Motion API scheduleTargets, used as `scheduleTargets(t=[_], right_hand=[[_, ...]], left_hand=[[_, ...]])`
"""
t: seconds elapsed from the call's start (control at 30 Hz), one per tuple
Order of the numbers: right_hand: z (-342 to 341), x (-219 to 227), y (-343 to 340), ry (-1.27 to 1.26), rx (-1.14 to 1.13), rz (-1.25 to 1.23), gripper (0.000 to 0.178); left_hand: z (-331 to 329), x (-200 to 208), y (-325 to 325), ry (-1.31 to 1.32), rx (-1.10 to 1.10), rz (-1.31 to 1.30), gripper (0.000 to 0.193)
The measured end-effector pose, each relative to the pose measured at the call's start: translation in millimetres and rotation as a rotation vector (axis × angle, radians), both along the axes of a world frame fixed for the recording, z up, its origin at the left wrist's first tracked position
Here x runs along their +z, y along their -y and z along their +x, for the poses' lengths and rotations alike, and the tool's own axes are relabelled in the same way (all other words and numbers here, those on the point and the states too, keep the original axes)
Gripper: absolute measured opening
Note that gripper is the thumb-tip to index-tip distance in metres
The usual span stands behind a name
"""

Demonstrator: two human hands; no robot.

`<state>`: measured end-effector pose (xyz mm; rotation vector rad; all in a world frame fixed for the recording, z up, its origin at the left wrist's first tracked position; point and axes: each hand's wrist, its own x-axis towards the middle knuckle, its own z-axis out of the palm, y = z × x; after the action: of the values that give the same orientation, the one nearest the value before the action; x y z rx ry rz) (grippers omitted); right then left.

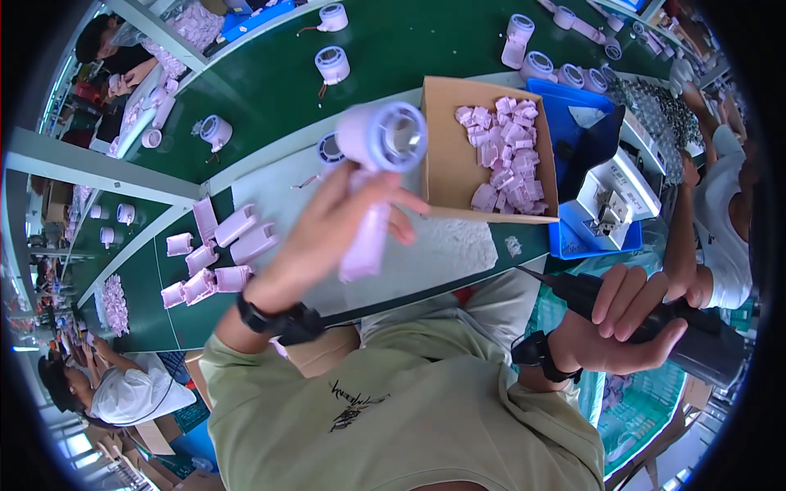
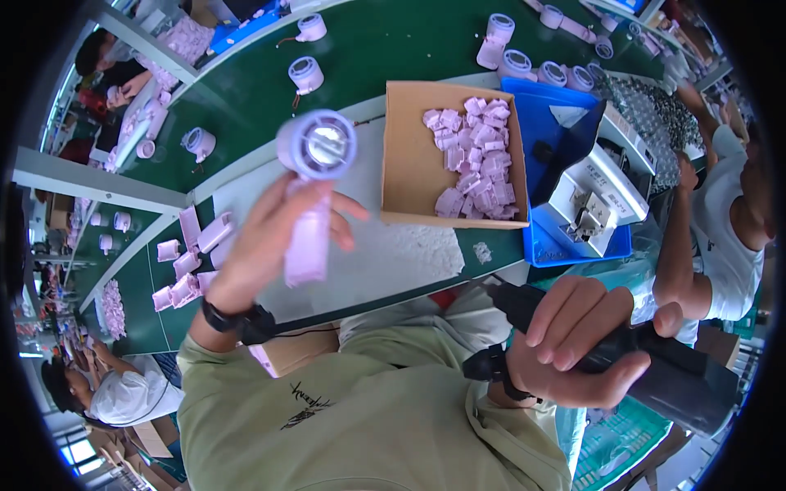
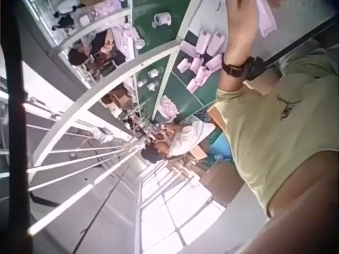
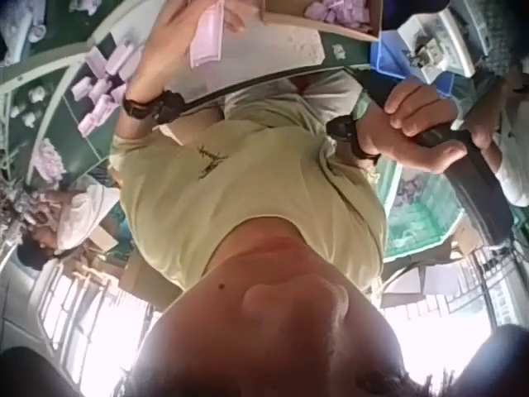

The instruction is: The person assembles handheld fans by fitting a fan motor into a plastic housing and snapping a small pink component into the joint. They then use a power screwdriver to drive a screw into the assembly before placing the fan onto the conveyor belt.

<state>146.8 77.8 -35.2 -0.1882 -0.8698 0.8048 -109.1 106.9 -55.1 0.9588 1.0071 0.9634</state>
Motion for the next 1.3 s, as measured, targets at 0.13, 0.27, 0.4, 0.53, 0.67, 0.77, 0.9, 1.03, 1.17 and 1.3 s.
scheduleTargets(t=[0.13,0.27,0.4,0.53,0.67,0.77,0.9,1.03,1.17,1.3], right_hand=[[37,-21,-15,0.219,-0.251,-0.192,0.031],[65,-30,-28,0.491,-0.455,-0.522,0.043],[60,-32,-24,0.752,-0.803,-0.608,0.051],[39,-61,13,1.112,-1.288,-0.335,0.054],[-9,-66,14,1.275,-1.04,-0.117,0.046],[-31,-55,2,1.354,-0.723,-0.117,0.038],[-46,-43,-9,1.387,-0.509,-0.088,0.031],[-47,-62,-15,1.163,-0.293,-0.268,0.038],[-103,-46,-32,0.55,0.122,-0.46,0.053],[-101,-57,-32,0.751,0.522,-0.473,0.065]], left_hand=[[-109,-13,-96,-0.342,0.239,0.027,0.04],[-236,-109,-200,-0.623,0.479,-0.046,0.056],[-252,-151,-236,-1.185,0.512,-0.024,0.062],[-205,-145,-210,-1.498,0.828,0.464,0.067],[-150,-101,-209,-1.324,0.492,0.865,0.07],[-116,-111,-226,-1.271,0.224,0.672,0.069],[-109,-112,-241,-1.211,0.23,0.527,0.064],[-85,-41,-177,-0.921,0.213,0.767,0.055],[-61,7,-56,-0.906,0.157,1.178,0.058],[-35,10,41,-1.211,0.268,1.196,0.062]])
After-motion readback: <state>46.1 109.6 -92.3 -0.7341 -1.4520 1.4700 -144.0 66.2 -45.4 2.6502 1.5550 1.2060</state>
